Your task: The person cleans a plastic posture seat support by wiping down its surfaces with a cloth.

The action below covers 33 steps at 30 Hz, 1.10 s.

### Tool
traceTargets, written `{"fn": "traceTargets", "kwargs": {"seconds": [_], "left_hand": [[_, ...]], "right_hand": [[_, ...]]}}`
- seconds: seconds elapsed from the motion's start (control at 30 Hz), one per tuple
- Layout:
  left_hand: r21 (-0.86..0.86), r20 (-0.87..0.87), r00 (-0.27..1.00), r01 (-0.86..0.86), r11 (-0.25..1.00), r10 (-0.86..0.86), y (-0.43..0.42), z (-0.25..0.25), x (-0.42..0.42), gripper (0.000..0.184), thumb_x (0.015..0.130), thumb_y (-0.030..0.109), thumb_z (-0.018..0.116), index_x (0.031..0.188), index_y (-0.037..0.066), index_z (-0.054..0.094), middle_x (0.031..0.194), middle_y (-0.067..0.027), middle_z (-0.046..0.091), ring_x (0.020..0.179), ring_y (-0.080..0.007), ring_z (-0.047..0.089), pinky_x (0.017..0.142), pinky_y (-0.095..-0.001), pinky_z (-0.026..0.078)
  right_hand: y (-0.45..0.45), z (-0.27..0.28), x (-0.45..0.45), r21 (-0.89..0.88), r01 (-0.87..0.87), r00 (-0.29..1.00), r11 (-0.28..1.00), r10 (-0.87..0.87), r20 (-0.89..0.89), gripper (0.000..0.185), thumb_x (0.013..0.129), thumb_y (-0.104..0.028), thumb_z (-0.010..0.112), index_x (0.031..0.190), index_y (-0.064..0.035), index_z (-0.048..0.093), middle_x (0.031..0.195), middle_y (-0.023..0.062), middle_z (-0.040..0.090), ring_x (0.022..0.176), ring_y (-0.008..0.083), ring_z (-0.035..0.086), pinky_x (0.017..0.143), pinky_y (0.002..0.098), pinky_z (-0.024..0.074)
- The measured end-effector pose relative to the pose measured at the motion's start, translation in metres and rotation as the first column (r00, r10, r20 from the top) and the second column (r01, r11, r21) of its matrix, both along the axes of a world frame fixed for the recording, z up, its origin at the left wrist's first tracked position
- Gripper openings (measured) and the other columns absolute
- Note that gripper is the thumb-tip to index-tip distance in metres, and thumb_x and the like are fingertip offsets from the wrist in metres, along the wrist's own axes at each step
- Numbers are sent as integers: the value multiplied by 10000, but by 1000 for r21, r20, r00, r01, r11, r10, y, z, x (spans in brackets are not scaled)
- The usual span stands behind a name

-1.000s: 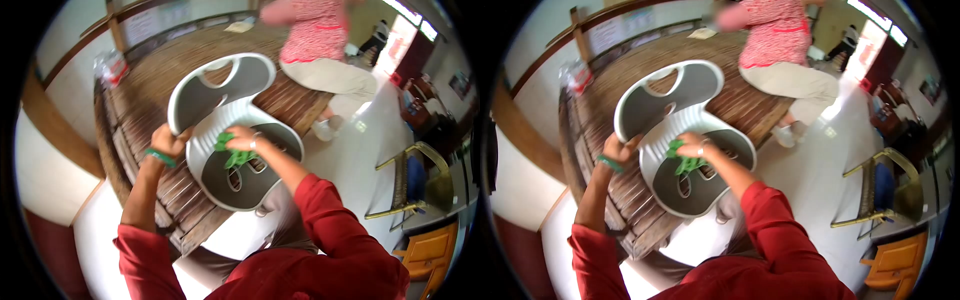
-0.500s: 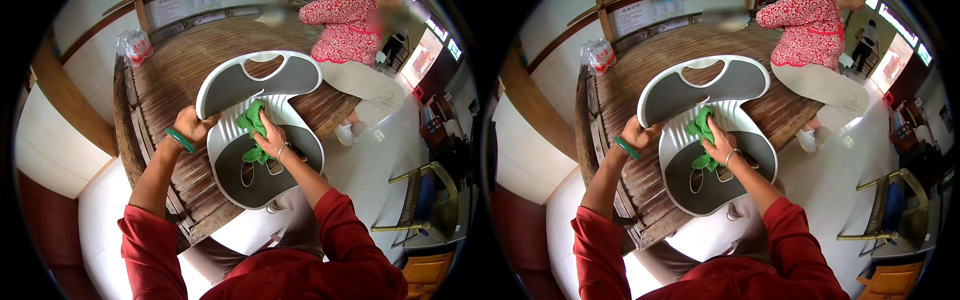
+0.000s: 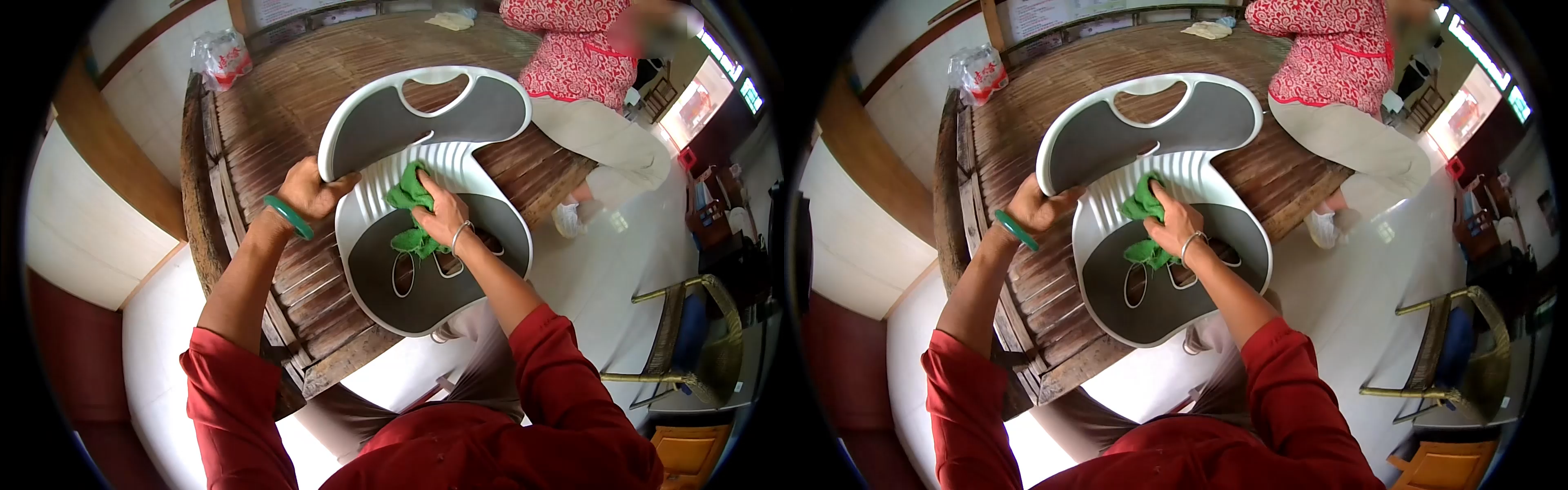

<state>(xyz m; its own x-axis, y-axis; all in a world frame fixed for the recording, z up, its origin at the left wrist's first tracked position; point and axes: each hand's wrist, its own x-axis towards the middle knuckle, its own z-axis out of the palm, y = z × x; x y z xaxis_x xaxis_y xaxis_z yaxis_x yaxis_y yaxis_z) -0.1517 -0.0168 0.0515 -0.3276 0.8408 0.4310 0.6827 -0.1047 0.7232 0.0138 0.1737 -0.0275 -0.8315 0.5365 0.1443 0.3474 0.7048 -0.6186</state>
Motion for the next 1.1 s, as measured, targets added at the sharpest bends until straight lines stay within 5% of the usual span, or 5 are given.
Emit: {"fn": "traceTargets", "kwargs": {"seconds": [0.43,0.5,0.7,0.87,1.1], "left_hand": [[-164,-156,954,-280,946,256,-5,9,25,315,835,334,528,924,60,654,808,-217,650,799,-406,631,723,-449,498],[-210,-156,953,-289,934,260,-6,9,21,300,862,309,573,993,52,657,810,-149,662,787,-266,652,727,-363,499],[-119,-132,965,-241,963,225,-7,9,19,331,848,356,529,927,64,662,828,-219,653,814,-407,630,712,-446,499],[-145,-58,994,-100,984,92,-8,1,1,295,842,217,586,1061,23,632,877,-139,670,830,-232,631,771,-355,491],[-204,-69,995,-90,975,78,-7,18,7,321,841,265,581,1061,37,634,869,-152,659,826,-254,631,773,-363,488]], "right_hand": [[14,6,10,37,-68,973,997,58,224,463,733,-328,590,1132,-93,573,1050,180,649,1003,363,600,853,446,466],[16,-9,19,52,-58,995,997,53,89,442,736,-299,605,1120,-83,570,1018,189,651,958,375,609,817,447,471],[12,-17,15,23,0,887,1000,11,-462,592,758,-219,610,1319,-112,457,1000,213,648,897,398,618,794,436,481],[14,-3,-5,30,-17,963,999,24,-269,673,774,-202,607,1406,-124,388,1059,230,636,949,384,622,847,405,479],[14,-9,-8,123,-11,991,992,27,-130,746,741,-247,589,1437,-189,326,981,216,652,907,405,613,820,469,468]]}}
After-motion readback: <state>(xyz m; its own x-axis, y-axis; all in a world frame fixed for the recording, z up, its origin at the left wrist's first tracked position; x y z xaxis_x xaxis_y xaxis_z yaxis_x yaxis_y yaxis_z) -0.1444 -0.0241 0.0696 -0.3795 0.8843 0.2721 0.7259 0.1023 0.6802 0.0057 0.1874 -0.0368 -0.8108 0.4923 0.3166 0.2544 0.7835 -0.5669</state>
